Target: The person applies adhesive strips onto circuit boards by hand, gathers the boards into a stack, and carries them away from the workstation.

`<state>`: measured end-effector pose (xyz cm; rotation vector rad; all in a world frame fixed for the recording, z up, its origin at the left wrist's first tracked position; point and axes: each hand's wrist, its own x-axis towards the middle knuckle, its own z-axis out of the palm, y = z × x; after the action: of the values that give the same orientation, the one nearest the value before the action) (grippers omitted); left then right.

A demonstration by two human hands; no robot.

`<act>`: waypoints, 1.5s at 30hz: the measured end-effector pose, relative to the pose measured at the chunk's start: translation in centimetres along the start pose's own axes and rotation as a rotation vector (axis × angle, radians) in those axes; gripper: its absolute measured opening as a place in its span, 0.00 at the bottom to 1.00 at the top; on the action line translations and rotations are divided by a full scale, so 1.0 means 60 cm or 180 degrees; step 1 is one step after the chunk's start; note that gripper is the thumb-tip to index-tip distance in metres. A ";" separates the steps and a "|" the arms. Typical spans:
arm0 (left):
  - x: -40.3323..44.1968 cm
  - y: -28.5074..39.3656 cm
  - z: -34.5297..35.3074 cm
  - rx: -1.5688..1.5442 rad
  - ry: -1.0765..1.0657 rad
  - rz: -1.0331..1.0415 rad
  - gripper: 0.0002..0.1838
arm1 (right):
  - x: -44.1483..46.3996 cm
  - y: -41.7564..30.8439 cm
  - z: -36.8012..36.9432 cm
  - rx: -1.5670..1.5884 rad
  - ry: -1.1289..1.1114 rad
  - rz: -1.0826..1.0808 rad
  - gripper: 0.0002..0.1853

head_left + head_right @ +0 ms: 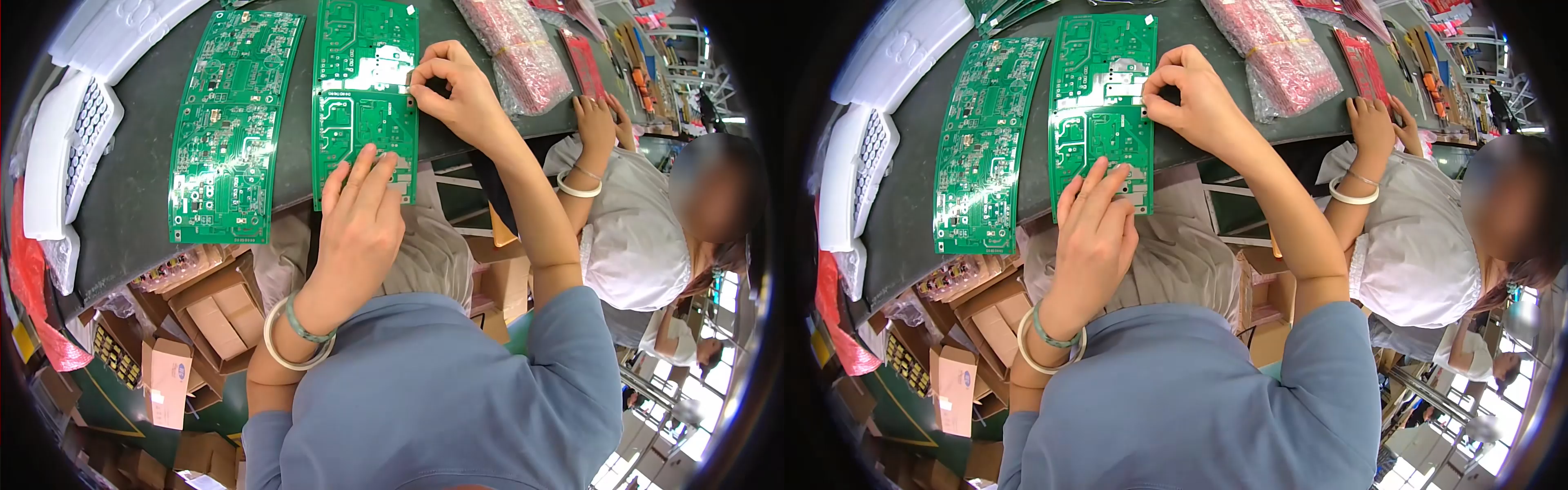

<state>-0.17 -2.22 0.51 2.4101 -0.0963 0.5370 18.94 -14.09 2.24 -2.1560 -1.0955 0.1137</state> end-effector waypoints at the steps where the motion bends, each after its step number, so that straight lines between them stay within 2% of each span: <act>1: 0.000 0.000 0.000 0.0003 -0.0001 0.0002 0.08 | 0.000 0.000 0.000 -0.0002 0.0001 0.0031 0.06; 5: 0.000 -0.001 0.001 0.0003 0.0006 0.0001 0.08 | -0.001 -0.001 -0.004 0.0222 -0.0051 0.0162 0.06; 14: -0.001 0.002 -0.002 0.0007 0.0026 -0.0009 0.07 | 0.002 -0.002 0.005 -0.0108 0.0190 -0.0188 0.08; 16: 0.000 0.002 -0.001 -0.0030 0.0037 -0.0022 0.07 | 0.008 -0.008 -0.001 0.0030 -0.0060 0.0524 0.11; 17: 0.000 0.002 -0.002 -0.0068 0.0051 -0.0033 0.07 | 0.012 -0.011 -0.006 0.0036 -0.0048 0.0527 0.11; 19: 0.001 0.001 -0.002 -0.0241 0.0121 -0.0095 0.07 | 0.020 -0.011 -0.019 -0.0191 -0.0037 0.1061 0.14; 21: 0.003 0.001 -0.008 -0.0414 0.0209 -0.0177 0.07 | 0.008 -0.003 -0.024 0.0100 -0.0022 0.1040 0.14; 23: 0.006 0.001 -0.026 -0.1528 0.0388 -0.0595 0.09 | -0.022 -0.031 -0.022 0.0853 0.0212 0.0912 0.12; 27: 0.003 -0.007 -0.034 -0.1443 0.0293 -0.0652 0.11 | -0.069 -0.107 -0.019 0.0604 -0.0324 -0.0241 0.10; 29: 0.010 -0.011 -0.032 -0.1259 0.0450 -0.0376 0.11 | -0.083 -0.125 -0.016 0.0490 -0.0407 -0.0363 0.11; 30: 0.010 -0.016 -0.024 -0.1166 0.0641 -0.0209 0.17 | -0.085 -0.128 -0.016 0.0346 -0.0499 -0.0510 0.11; 31: 0.010 -0.013 -0.026 -0.1164 0.0632 -0.0210 0.17 | -0.085 -0.130 -0.016 0.0353 -0.0496 -0.0504 0.11; 33: 0.011 -0.004 -0.034 -0.1125 0.0551 -0.0475 0.25 | -0.085 -0.133 -0.014 0.0194 -0.0575 -0.0636 0.13; 36: 0.007 -0.005 -0.039 -0.0687 0.0532 -0.0239 0.29 | -0.080 -0.135 -0.005 0.0118 -0.0590 -0.0776 0.13; 40: 0.002 0.001 -0.043 -0.0500 0.0435 -0.0299 0.30 | -0.074 -0.130 0.009 -0.0018 -0.0563 -0.0974 0.13; 42: -0.001 -0.001 -0.038 -0.0664 0.0748 -0.0293 0.29 | -0.073 -0.129 0.017 -0.0365 -0.0382 -0.1337 0.13; 45: -0.004 -0.001 -0.042 -0.0686 0.0796 -0.0269 0.27 | -0.078 -0.131 0.024 -0.0813 -0.0153 -0.1690 0.13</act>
<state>-1.26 -0.60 2.14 2.1110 0.0532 0.7442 10.12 -13.66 5.02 -2.0039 -1.7488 -0.2301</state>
